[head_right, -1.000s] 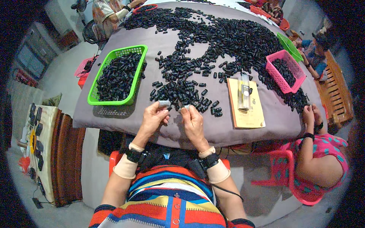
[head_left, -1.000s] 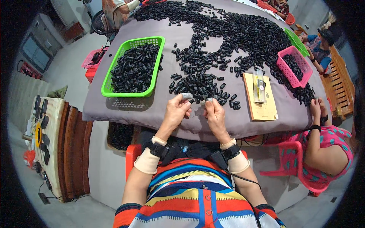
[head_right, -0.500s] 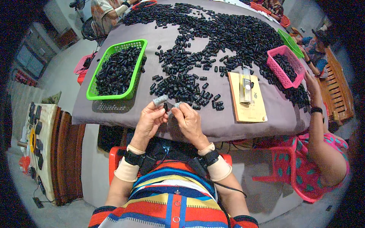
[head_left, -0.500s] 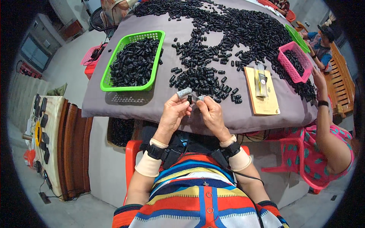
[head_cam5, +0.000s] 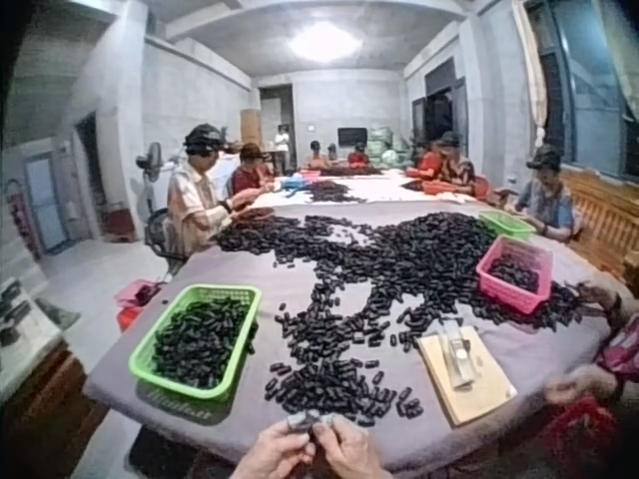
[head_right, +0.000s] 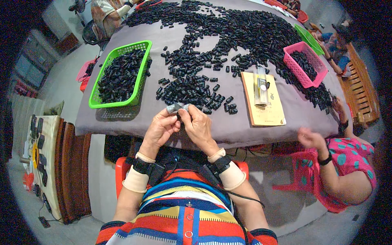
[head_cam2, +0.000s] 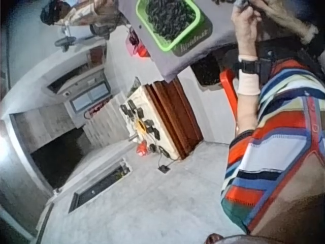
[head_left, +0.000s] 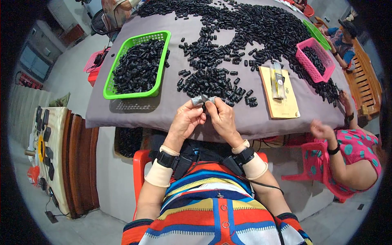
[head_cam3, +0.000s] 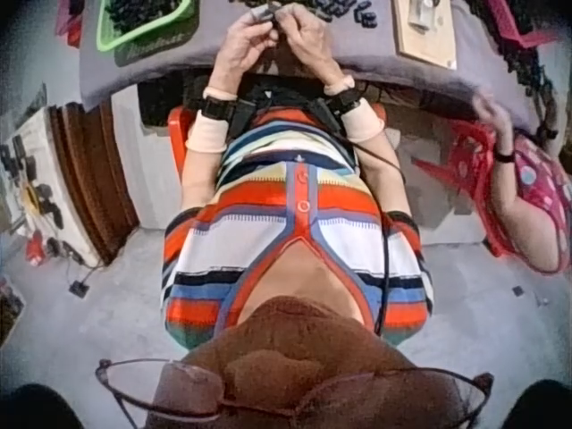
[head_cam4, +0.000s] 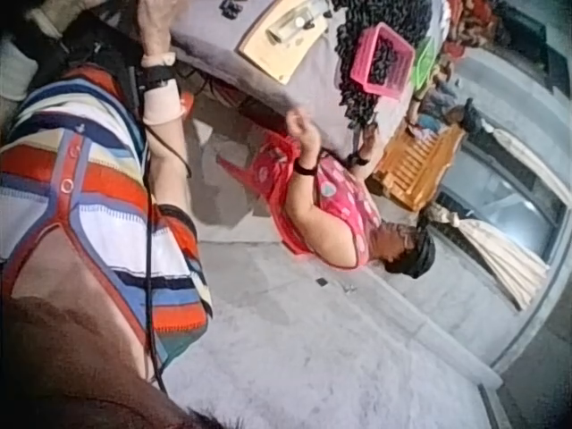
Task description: Manually assembling small black plastic components for shoes on a production table.
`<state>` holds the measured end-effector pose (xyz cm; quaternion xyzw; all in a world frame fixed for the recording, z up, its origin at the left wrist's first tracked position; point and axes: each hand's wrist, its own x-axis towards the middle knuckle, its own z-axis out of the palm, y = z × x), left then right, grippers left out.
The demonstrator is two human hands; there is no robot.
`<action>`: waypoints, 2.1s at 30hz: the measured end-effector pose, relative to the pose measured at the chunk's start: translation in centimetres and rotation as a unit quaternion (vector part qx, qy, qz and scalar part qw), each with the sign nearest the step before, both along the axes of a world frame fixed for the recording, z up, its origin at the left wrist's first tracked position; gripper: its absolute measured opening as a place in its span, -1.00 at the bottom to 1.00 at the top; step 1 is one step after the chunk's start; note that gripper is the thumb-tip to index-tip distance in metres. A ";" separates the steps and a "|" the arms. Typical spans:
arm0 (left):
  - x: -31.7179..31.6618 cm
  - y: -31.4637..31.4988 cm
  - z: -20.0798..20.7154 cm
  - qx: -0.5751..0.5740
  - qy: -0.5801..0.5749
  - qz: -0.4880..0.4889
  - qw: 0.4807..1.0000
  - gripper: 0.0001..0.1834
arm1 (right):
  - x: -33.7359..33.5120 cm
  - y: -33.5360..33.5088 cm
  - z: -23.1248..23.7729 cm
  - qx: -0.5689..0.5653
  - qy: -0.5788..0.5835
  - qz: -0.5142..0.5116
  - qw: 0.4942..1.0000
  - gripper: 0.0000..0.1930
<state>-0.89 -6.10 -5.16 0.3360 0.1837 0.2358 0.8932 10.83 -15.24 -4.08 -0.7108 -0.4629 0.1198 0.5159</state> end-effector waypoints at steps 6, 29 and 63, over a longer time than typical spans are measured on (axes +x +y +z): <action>0.1 0.2 -1.1 0.017 -0.034 -0.018 0.999 -0.77 | -0.3 0.2 -0.2 0.031 -0.013 -0.008 0.999 -0.71; -0.2 1.6 -2.2 -0.028 -0.056 -0.022 0.998 -0.72 | 0.2 -0.5 -0.7 0.066 -0.094 0.052 0.992 -0.76; 0.0 0.4 -0.6 0.021 0.018 0.012 1.000 -0.81 | -0.7 -0.1 -0.6 0.060 -0.048 -0.041 0.996 -0.73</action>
